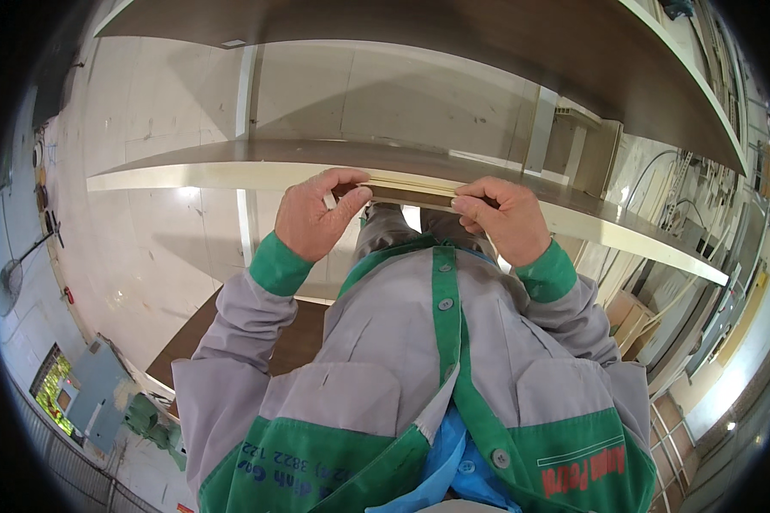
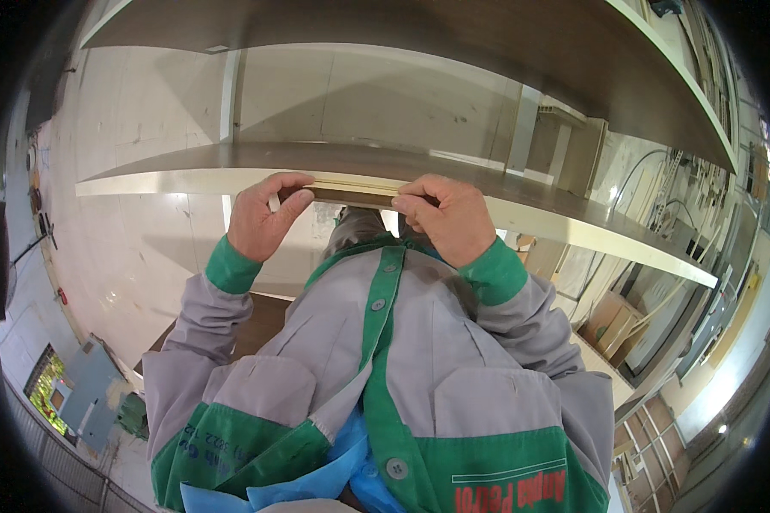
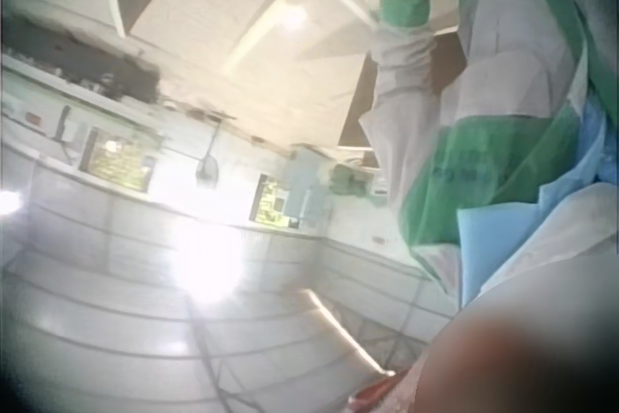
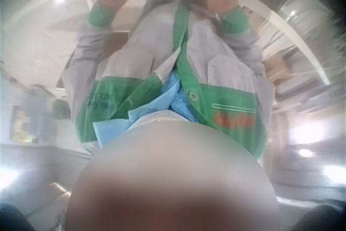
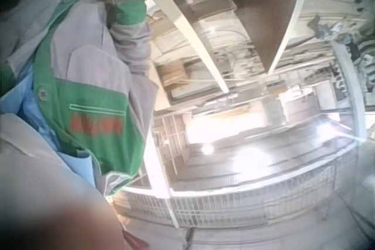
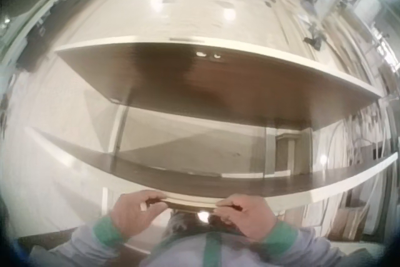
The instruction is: The person uses a table saw to cut a long wooden strip into smaller pieces. They measure the wood with a metal ruler, adjust the saw fence, and feed the wood through the blade. The person then picks up the cut pieces and places them on a nearby workbench.
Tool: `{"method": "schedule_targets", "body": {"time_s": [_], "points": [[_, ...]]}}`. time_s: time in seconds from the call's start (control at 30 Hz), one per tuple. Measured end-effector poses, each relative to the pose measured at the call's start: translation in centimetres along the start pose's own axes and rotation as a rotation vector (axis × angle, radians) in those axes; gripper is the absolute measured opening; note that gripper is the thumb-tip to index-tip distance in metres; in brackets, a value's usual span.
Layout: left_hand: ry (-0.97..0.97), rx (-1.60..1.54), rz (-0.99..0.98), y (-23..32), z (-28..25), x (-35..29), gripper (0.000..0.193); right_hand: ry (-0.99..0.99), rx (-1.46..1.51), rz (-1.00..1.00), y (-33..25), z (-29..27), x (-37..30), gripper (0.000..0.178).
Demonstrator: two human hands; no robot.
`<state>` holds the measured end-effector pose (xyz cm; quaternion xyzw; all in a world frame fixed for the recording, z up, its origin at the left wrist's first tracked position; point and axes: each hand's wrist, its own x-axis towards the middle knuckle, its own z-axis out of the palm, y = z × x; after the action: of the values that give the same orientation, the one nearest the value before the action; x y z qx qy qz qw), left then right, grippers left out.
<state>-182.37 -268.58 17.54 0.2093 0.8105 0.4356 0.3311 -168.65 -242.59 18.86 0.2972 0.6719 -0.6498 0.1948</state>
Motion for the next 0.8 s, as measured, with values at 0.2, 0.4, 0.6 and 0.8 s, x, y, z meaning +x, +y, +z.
{"method": "schedule_targets", "body": {"time_s": [0.2, 0.4, 0.6, 0.8], "points": [[0.036, 0.021, -0.049, -0.3, 0.1, 0.0, 0.03, -0.027, 0.028, 0.082, 0.0, -0.2, 0.5, 0.021], [-0.02, 0.148, -0.109, -1.1, -0.1, 0.1, 0.029, 0.026, -0.217, -0.061, 0.6, 1.2, -0.2, 0.021], [0.033, 0.192, 0.027, -1.8, 0.0, -0.5, 0.03, -0.014, -0.239, -0.058, -0.4, -0.3, -0.2, 0.025], [0.163, 0.168, 0.134, -1.8, 1.1, -1.5, 0.03, 0.604, -0.43, -0.754, -3.4, 1.5, 1.2, 0.03]]}}
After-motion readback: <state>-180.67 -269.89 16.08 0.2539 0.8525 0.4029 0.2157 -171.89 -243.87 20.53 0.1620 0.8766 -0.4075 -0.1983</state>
